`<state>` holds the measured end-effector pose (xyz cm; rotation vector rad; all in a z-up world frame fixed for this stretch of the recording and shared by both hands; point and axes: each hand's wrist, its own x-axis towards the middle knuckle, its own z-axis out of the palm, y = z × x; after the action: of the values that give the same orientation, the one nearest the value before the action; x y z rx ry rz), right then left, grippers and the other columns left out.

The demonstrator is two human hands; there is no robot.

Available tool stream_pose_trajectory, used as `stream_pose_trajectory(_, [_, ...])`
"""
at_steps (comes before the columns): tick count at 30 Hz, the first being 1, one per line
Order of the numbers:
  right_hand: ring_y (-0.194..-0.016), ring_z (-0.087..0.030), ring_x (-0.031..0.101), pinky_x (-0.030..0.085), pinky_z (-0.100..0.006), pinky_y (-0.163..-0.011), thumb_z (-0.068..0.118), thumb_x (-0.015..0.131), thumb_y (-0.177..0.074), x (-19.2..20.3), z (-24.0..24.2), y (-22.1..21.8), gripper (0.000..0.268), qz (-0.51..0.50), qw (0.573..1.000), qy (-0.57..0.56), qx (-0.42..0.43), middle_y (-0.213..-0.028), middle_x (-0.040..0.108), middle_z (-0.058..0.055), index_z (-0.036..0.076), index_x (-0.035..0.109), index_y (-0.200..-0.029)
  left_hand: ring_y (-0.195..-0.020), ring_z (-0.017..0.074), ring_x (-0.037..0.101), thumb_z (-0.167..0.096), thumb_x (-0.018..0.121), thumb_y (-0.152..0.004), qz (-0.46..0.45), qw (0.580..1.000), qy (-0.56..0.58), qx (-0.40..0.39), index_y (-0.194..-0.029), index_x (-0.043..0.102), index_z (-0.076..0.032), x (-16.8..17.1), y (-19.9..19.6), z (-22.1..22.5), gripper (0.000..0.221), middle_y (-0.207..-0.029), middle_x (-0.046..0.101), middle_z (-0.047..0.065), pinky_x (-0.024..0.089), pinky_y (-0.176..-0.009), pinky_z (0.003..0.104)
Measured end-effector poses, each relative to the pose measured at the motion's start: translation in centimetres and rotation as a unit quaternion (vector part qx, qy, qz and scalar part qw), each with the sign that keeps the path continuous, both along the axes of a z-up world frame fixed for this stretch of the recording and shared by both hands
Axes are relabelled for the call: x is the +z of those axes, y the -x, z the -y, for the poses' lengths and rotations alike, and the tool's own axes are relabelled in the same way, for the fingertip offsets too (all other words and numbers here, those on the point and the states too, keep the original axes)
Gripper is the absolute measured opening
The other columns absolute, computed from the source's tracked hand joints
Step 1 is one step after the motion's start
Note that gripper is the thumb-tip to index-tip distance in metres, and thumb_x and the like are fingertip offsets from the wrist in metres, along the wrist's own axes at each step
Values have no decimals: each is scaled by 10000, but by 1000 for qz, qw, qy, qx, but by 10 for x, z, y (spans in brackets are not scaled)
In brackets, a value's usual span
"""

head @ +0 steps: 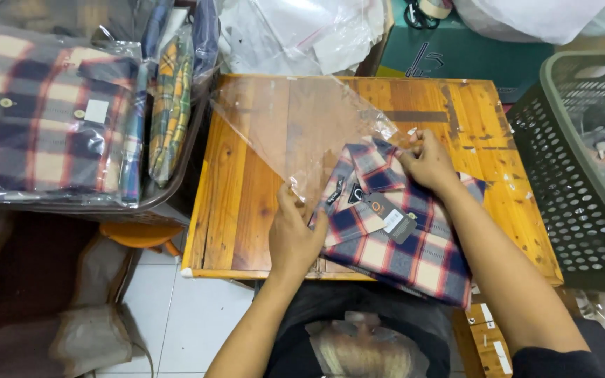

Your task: Folding a plaid shirt and placing it into a clear plastic bag for final packaging.

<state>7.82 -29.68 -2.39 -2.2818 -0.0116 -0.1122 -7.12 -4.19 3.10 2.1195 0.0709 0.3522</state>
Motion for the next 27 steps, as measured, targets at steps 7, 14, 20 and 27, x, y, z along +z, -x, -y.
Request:
stream_pose_trajectory(7, [-511, -161, 537, 383, -241, -494, 115, 606, -725, -17, -4, -13, 302, -9, 999, -26, 22, -650, 594, -40, 123, 437, -976, -763, 287, 626, -22, 614, -698, -40, 955, 295, -8, -1230, 258, -17, -41, -31, -3, 641, -840, 591, 212, 507, -661, 309])
stream_pose_trajectory(14, [-493, -151, 537, 379, -235, -459, 116, 614, -738, -20, -2, -15, 307, -17, 998, -49, 30, -644, 596, -42, 126, 429, -983, -786, 216, 591, -113, 656, -669, -118, 895, 430, 18, -1205, 361, -6, -39, -52, -3, 621, -901, 594, 178, 498, -645, 299])
stream_pose_trajectory(20, [-517, -125, 508, 374, -206, -445, 74, 595, -755, -12, -9, -9, 323, -43, 989, -133, 49, -696, 589, -51, 99, 391, -1004, -534, 119, 585, -18, 590, -667, -109, 903, 416, 7, -1013, 539, 8, -61, -70, -11, 351, -714, 635, 95, 508, -483, 196])
stream_pose_trajectory(27, [-502, -117, 503, 366, -201, -421, 36, 586, -727, -25, -3, -21, 361, -44, 984, -169, 29, -676, 581, -41, 92, 369, -1009, -515, 169, 585, 1, 556, -680, -127, 915, 382, -16, -1211, 273, -33, -54, -47, -32, 603, -682, 586, 119, 510, -459, 220])
